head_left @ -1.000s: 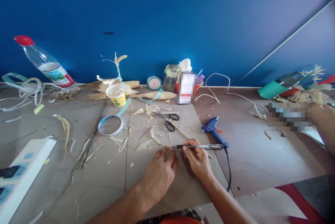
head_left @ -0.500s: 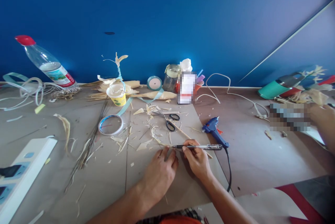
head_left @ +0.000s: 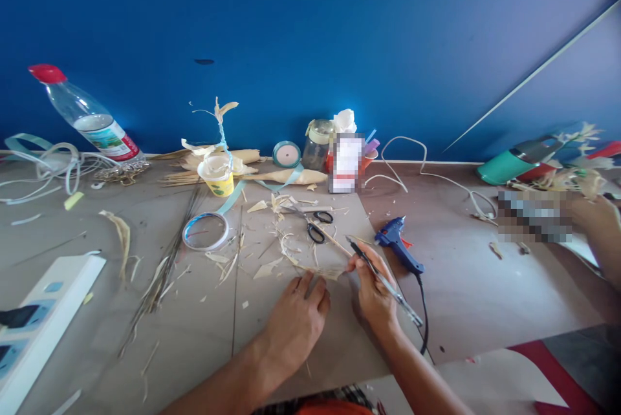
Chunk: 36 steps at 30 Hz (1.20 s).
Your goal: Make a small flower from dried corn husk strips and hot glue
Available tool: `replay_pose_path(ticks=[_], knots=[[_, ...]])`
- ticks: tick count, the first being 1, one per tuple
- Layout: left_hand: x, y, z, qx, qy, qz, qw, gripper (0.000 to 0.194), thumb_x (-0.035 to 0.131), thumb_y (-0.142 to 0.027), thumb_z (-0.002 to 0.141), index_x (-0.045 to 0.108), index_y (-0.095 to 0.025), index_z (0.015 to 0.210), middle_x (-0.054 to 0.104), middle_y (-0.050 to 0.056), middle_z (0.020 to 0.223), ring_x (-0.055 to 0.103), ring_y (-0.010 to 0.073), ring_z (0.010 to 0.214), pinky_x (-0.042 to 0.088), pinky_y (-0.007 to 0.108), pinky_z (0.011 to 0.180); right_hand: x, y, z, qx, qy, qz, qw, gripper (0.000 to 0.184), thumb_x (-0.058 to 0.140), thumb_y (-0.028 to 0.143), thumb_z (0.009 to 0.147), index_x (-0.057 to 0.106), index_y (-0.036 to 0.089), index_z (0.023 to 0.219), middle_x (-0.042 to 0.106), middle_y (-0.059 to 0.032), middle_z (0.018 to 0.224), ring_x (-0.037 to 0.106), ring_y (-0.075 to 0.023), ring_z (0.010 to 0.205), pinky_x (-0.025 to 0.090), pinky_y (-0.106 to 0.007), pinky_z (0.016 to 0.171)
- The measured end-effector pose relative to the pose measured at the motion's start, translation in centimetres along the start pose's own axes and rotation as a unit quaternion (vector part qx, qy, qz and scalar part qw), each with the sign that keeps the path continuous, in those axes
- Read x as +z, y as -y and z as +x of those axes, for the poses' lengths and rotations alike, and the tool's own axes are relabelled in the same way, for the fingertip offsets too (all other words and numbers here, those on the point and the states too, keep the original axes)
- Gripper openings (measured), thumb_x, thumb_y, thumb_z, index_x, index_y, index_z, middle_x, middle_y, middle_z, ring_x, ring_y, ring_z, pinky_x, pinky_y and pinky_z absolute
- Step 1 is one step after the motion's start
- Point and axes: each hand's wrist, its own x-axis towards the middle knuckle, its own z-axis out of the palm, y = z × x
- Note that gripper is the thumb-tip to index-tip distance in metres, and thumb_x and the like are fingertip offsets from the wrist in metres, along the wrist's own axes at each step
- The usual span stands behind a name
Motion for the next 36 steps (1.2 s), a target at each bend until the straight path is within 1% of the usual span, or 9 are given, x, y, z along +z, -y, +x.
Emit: replay_pose_path(ticks=[3,6,11,18,22,25,28,32,36], knots=[[0.2,0.1,0.0,-0.003,-0.008,-0.010,1.000,0.030,0.044,-0.015,0.085,0.055,-0.014,0.113,0.054,0.012,0.124,0.044,0.0276,0.120,0.037,0.040,0.092,-0.1,-0.3,0.6,-0.069,0.013,-0.057,0.996,0.024,0.044,0.028,0.086,0.061,0.022,0.101,0.064,-0.0053,0.087,0.058,-0.0199,0.086,0.045,-0.035,0.081],[0.5,0.2,-0.1,-0.002,-0.022,-0.021,1.000,0.030,0.043,-0.015,0.086,0.055,-0.014,0.113,0.054,0.012,0.124,0.043,0.0265,0.120,0.034,0.040,0.095,0.1,-0.5,0.9,-0.142,0.057,-0.112,0.982,0.024,0.043,0.021,0.086,0.063,0.023,0.099,0.065,-0.0060,0.092,0.053,-0.0221,0.101,0.041,-0.038,0.088],[0.6,0.4,-0.1,-0.005,-0.043,-0.037,0.998,0.028,0.047,-0.017,0.084,0.055,-0.014,0.111,0.056,0.011,0.121,0.044,0.0258,0.120,0.032,0.040,0.099,0.4,-0.3,0.7,-0.187,0.090,-0.207,0.956,0.026,0.050,0.013,0.077,0.062,0.024,0.097,0.067,-0.0032,0.084,0.051,-0.0236,0.099,0.033,-0.042,0.091],[-0.8,0.7,0.2,0.009,-0.080,-0.059,0.995,0.021,0.049,-0.014,0.083,0.059,-0.015,0.101,0.059,0.011,0.117,0.048,0.0261,0.115,0.037,0.041,0.097,0.3,0.8,0.6,-0.169,0.098,-0.189,0.962,0.026,0.048,0.011,0.076,0.063,0.025,0.092,0.065,-0.0006,0.079,0.053,-0.0195,0.086,0.030,-0.037,0.085],[-2.0,1.0,0.4,-0.005,-0.150,-0.139,0.979,0.019,0.044,-0.012,0.084,0.060,-0.016,0.092,0.063,0.009,0.100,0.058,0.0206,0.095,0.045,0.035,0.086,0.5,0.8,0.5,-0.072,0.034,-0.097,0.992,0.018,0.050,0.019,0.075,0.062,0.023,0.088,0.062,-0.0022,0.083,0.054,-0.0200,0.084,0.036,-0.035,0.081],[-2.7,1.2,0.6,-0.057,-0.167,-0.276,0.945,0.022,0.038,-0.013,0.087,0.059,-0.018,0.088,0.063,0.006,0.086,0.060,0.0152,0.079,0.048,0.027,0.074,0.5,1.1,0.5,0.062,-0.045,0.011,0.997,0.017,0.055,0.029,0.073,0.061,0.021,0.087,0.062,-0.0027,0.080,0.055,-0.0190,0.074,0.041,-0.031,0.069],[-2.8,1.3,0.7,-0.130,-0.151,-0.415,0.888,0.021,0.038,-0.015,0.086,0.058,-0.019,0.081,0.061,0.004,0.077,0.058,0.0127,0.069,0.046,0.023,0.065,0.3,2.3,0.5,0.139,-0.063,0.122,0.981,0.026,0.062,0.035,0.067,0.060,0.020,0.088,0.062,-0.0015,0.075,0.054,-0.0164,0.064,0.040,-0.027,0.059],[-2.4,1.5,0.8,-0.225,-0.168,-0.525,0.804,0.018,0.039,-0.015,0.081,0.056,-0.019,0.075,0.059,0.001,0.068,0.057,0.0129,0.064,0.044,0.024,0.063,0.3,4.5,0.7,0.166,-0.028,0.208,0.963,0.030,0.065,0.035,0.065,0.058,0.019,0.090,0.060,0.0000,0.070,0.052,-0.0142,0.060,0.039,-0.025,0.055],[-2.3,2.0,1.0,-0.274,-0.204,-0.626,0.701,0.014,0.044,-0.028,0.080,0.054,-0.018,0.081,0.054,-0.002,0.066,0.052,0.0104,0.053,0.042,0.024,0.056,1.4,6.3,1.0,0.150,0.006,0.208,0.966,0.030,0.066,0.034,0.065,0.060,0.018,0.089,0.060,-0.0002,0.071,0.053,-0.0143,0.062,0.041,-0.025,0.057]])
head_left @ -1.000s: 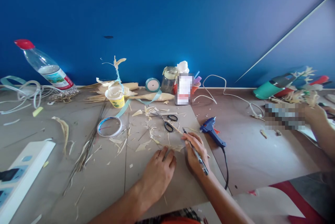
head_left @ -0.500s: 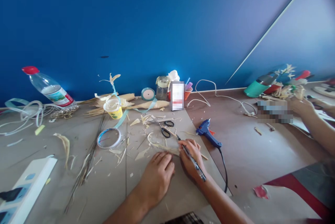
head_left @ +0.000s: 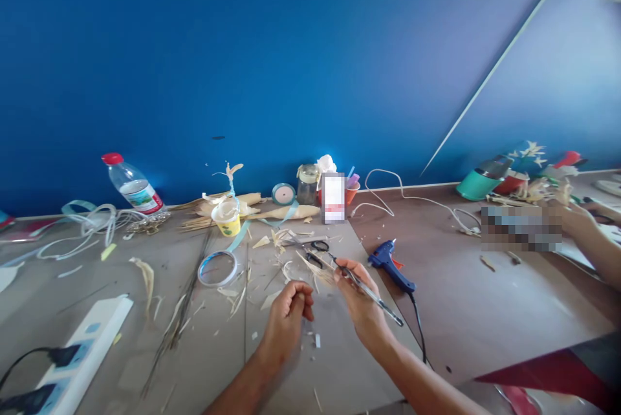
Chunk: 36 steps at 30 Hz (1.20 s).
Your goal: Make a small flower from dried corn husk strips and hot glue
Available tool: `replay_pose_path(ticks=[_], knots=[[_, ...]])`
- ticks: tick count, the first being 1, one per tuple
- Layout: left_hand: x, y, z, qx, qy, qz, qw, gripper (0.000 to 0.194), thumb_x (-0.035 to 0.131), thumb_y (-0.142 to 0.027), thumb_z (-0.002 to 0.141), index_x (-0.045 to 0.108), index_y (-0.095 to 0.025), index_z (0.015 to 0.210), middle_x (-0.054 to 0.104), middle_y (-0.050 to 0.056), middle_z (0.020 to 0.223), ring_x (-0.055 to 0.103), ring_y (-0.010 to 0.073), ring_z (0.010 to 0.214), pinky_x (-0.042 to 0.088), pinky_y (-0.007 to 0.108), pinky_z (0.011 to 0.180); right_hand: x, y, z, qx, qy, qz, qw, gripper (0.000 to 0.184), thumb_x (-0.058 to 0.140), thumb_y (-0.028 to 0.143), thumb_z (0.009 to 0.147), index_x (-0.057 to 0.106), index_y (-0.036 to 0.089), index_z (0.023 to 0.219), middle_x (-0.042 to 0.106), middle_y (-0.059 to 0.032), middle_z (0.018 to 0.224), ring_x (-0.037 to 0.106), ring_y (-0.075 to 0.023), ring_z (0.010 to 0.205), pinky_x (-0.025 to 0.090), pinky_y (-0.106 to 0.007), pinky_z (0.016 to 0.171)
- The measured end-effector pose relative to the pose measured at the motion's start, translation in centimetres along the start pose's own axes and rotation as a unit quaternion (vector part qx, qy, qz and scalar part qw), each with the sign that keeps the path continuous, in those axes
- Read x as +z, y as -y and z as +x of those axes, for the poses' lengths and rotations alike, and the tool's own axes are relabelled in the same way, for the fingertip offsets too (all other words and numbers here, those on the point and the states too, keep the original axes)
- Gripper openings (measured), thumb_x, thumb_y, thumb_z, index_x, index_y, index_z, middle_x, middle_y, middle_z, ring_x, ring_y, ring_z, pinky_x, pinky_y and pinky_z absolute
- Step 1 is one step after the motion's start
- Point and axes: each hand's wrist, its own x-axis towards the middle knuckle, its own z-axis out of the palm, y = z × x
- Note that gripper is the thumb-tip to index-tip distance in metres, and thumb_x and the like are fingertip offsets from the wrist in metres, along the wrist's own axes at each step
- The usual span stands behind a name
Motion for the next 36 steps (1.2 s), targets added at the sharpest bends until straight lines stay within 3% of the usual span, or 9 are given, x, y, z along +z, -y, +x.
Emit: replay_pose_path(ticks=[8,13,17,19,21,24,28,32,36], knots=[[-0.9,-1.2,0.7,0.012,-0.074,-0.123,0.990,0.025,0.063,-0.037,0.069,0.056,-0.017,0.082,0.055,-0.002,0.069,0.052,0.0107,0.062,0.044,0.024,0.063,5.1,-0.2,-0.2,-0.087,-0.012,-0.066,0.994,0.028,0.056,0.035,0.073,0.059,0.019,0.095,0.064,-0.0045,0.086,0.058,-0.0191,0.076,0.045,-0.029,0.066],[-1.4,-1.4,1.0,0.017,-0.100,-0.149,0.984,0.023,0.063,-0.037,0.069,0.057,-0.016,0.074,0.058,0.000,0.069,0.054,0.0129,0.065,0.044,0.026,0.066,7.5,-0.9,-1.1,-0.087,0.018,-0.043,0.995,0.027,0.051,0.034,0.078,0.057,0.020,0.100,0.062,-0.0054,0.091,0.058,-0.0192,0.079,0.048,-0.028,0.065],[-2.0,-0.9,1.4,0.005,-0.120,-0.144,0.982,0.022,0.060,-0.037,0.073,0.054,-0.016,0.068,0.054,-0.001,0.063,0.054,0.0124,0.062,0.044,0.027,0.066,7.5,-1.4,-0.7,-0.087,0.049,-0.053,0.994,0.029,0.050,0.034,0.080,0.054,0.020,0.105,0.061,-0.0049,0.090,0.058,-0.0189,0.078,0.048,-0.029,0.065],[-2.2,-0.6,1.6,-0.005,-0.127,-0.143,0.981,0.023,0.058,-0.038,0.074,0.054,-0.016,0.069,0.056,-0.001,0.064,0.055,0.0124,0.060,0.045,0.027,0.065,6.5,-1.5,0.3,-0.140,0.073,-0.099,0.982,0.030,0.048,0.032,0.082,0.052,0.019,0.110,0.060,-0.0049,0.090,0.058,-0.0188,0.078,0.047,-0.030,0.068],[-2.4,-0.4,1.8,-0.019,-0.129,-0.138,0.982,0.024,0.057,-0.038,0.075,0.054,-0.016,0.069,0.057,0.000,0.066,0.055,0.0120,0.058,0.044,0.026,0.062,4.8,-1.4,1.6,-0.246,0.128,-0.193,0.941,0.028,0.048,0.027,0.082,0.054,0.019,0.109,0.061,-0.0056,0.090,0.058,-0.0198,0.081,0.045,-0.033,0.074],[-2.7,-0.2,1.9,-0.026,-0.136,-0.126,0.982,0.024,0.059,-0.038,0.074,0.055,-0.015,0.071,0.056,-0.001,0.062,0.053,0.0103,0.053,0.040,0.023,0.056,1.9,-1.1,3.3,-0.382,0.233,-0.348,0.824,0.029,0.046,0.016,0.082,0.057,0.019,0.109,0.063,-0.0085,0.095,0.056,-0.0222,0.089,0.040,-0.036,0.080],[-3.0,-0.3,2.0,-0.019,-0.136,-0.127,0.982,0.024,0.061,-0.038,0.072,0.056,-0.015,0.075,0.054,-0.003,0.060,0.049,0.0085,0.050,0.038,0.022,0.054,-0.3,-0.9,4.0,-0.437,0.292,-0.464,0.713,0.034,0.046,0.010,0.082,0.055,0.018,0.114,0.063,-0.0110,0.101,0.055,-0.0228,0.093,0.038,-0.035,0.081],[-3.0,-0.5,2.2,-0.033,-0.138,-0.120,0.983,0.026,0.062,-0.039,0.071,0.057,-0.014,0.075,0.054,-0.003,0.060,0.048,0.0078,0.049,0.038,0.021,0.054,-0.4,-1.3,3.3,-0.436,0.298,-0.522,0.669,0.038,0.046,0.004,0.080,0.057,0.020,0.113,0.064,-0.0093,0.097,0.055,-0.0223,0.091,0.037,-0.034,0.082],[-3.1,-0.5,2.3,-0.036,-0.147,-0.086,0.985,0.025,0.062,-0.039,0.070,0.059,-0.015,0.074,0.055,-0.003,0.059,0.047,0.0083,0.048,0.038,0.021,0.053,-0.1,-1.4,2.6,-0.427,0.313,-0.527,0.665,0.040,0.045,0.003,0.080,0.057,0.021,0.114,0.065,-0.0085,0.092,0.056,-0.0224,0.090,0.037,-0.033,0.079]])
